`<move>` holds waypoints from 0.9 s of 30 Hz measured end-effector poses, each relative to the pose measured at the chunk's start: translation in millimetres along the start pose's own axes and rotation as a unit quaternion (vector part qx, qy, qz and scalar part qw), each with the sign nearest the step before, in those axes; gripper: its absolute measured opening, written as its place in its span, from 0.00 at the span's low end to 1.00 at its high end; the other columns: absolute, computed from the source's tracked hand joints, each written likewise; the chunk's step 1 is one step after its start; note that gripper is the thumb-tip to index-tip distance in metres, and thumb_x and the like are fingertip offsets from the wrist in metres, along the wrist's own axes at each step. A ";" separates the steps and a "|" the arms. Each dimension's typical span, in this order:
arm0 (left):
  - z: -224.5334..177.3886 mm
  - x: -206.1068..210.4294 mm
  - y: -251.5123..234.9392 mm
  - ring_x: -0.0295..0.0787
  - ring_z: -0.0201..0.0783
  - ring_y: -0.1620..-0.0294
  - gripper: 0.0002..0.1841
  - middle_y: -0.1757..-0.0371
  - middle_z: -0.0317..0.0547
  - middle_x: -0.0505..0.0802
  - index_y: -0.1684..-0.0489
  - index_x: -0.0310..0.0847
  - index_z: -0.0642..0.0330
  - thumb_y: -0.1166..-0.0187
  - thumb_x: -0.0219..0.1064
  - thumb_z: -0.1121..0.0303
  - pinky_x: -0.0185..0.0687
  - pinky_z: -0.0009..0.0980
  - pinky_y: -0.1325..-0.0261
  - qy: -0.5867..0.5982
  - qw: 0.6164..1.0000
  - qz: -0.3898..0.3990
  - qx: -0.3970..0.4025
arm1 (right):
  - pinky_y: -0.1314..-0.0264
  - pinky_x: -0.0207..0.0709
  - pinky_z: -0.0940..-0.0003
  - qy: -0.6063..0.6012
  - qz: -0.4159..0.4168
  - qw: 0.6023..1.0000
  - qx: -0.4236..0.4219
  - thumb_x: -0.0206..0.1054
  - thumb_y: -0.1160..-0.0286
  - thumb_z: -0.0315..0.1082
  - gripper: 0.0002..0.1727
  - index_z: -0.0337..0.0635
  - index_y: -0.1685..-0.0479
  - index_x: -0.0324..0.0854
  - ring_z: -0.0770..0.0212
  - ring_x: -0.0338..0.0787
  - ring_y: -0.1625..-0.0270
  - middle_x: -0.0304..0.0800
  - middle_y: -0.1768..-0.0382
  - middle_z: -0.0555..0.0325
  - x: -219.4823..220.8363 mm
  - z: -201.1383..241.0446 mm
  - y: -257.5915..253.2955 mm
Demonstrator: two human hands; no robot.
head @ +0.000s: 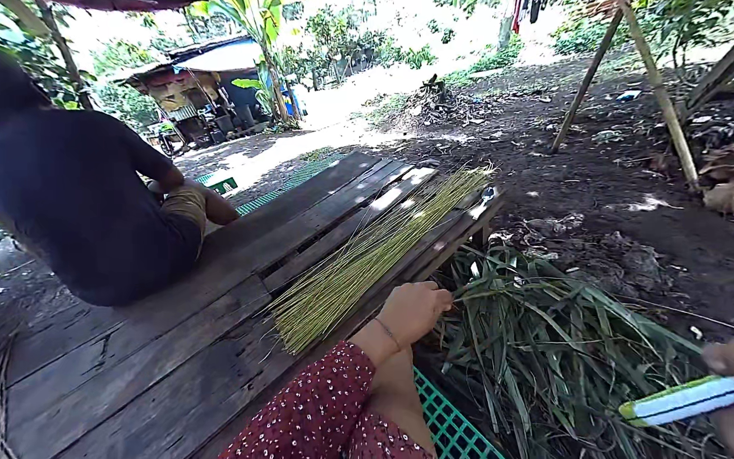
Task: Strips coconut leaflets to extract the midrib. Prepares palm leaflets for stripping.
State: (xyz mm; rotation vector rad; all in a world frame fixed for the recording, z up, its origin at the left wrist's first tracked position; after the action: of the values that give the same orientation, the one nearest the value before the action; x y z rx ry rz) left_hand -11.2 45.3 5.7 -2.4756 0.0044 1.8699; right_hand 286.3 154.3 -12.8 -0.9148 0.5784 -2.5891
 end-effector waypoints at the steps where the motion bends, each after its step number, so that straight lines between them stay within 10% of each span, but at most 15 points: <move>1: -4.9 -7.0 1.5 0.93 0.54 0.44 0.15 0.48 0.60 0.95 0.48 0.91 0.68 0.12 0.58 0.69 0.83 0.50 0.37 0.055 0.994 -0.091 0.020 | 0.66 0.83 0.81 0.005 0.027 0.998 0.047 0.46 0.07 0.48 0.19 0.56 0.25 0.66 0.79 0.84 0.77 0.85 0.76 0.83 12.1 -6.2 4.8; 3: -16.6 -20.6 3.0 0.94 0.39 0.54 0.11 0.55 0.53 0.96 0.53 0.92 0.70 0.18 0.65 0.72 0.88 0.35 0.42 0.202 0.952 -0.228 0.031 | 0.76 0.74 0.84 0.014 0.073 0.988 0.132 0.52 0.10 0.53 0.21 0.59 0.25 0.70 0.83 0.75 0.82 0.80 0.81 0.87 40.1 -22.7 21.7; 8: -49.8 -31.4 10.0 0.94 0.28 0.62 0.05 0.64 0.36 0.95 0.56 0.85 0.66 0.25 0.69 0.79 0.93 0.27 0.52 0.454 0.849 -0.267 0.036 | 0.80 0.69 0.85 -0.087 0.148 0.945 0.279 0.55 0.14 0.46 0.29 0.46 0.16 0.66 0.83 0.72 0.83 0.77 0.81 0.81 85.3 -50.6 65.1; 15: -62.0 -27.3 25.4 0.97 0.31 0.60 0.10 0.57 0.36 0.98 0.65 0.87 0.53 0.32 0.75 0.82 0.94 0.27 0.53 0.516 0.792 -0.314 0.091 | 0.74 0.74 0.85 -0.192 0.023 0.971 0.139 0.59 0.13 0.49 0.21 0.47 0.31 0.73 0.82 0.76 0.80 0.76 0.80 0.78 97.3 -33.6 77.1; 21: -64.9 -13.5 25.2 0.96 0.29 0.61 0.08 0.58 0.34 0.98 0.68 0.90 0.51 0.35 0.79 0.78 0.94 0.25 0.56 0.529 0.794 -0.283 0.094 | 0.77 0.68 0.88 -0.186 0.112 0.943 0.252 0.49 0.10 0.35 0.27 0.38 0.14 0.56 0.84 0.72 0.80 0.72 0.79 0.81 120.5 -38.8 81.4; 27: -73.6 -11.2 28.1 0.94 0.25 0.58 0.06 0.58 0.31 0.97 0.63 0.92 0.52 0.33 0.79 0.73 0.91 0.21 0.52 0.513 0.812 -0.256 0.111 | 0.77 0.66 0.90 -0.186 0.118 0.949 0.225 0.51 0.11 0.32 0.22 0.35 0.21 0.68 0.85 0.71 0.79 0.75 0.77 0.79 128.7 -42.4 74.9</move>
State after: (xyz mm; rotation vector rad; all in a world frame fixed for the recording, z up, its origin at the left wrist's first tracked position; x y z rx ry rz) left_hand 55.8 14.5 35.8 -2.5892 -0.3427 0.2021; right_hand 176.7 45.0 -12.1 -1.0548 -0.0122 -2.1229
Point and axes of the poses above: each hand's wrist, its own y-axis away from the middle knuckle, its own x-axis out of the palm, z = x × y, the point moved 6 cm from there along -y, towards the middle knuckle
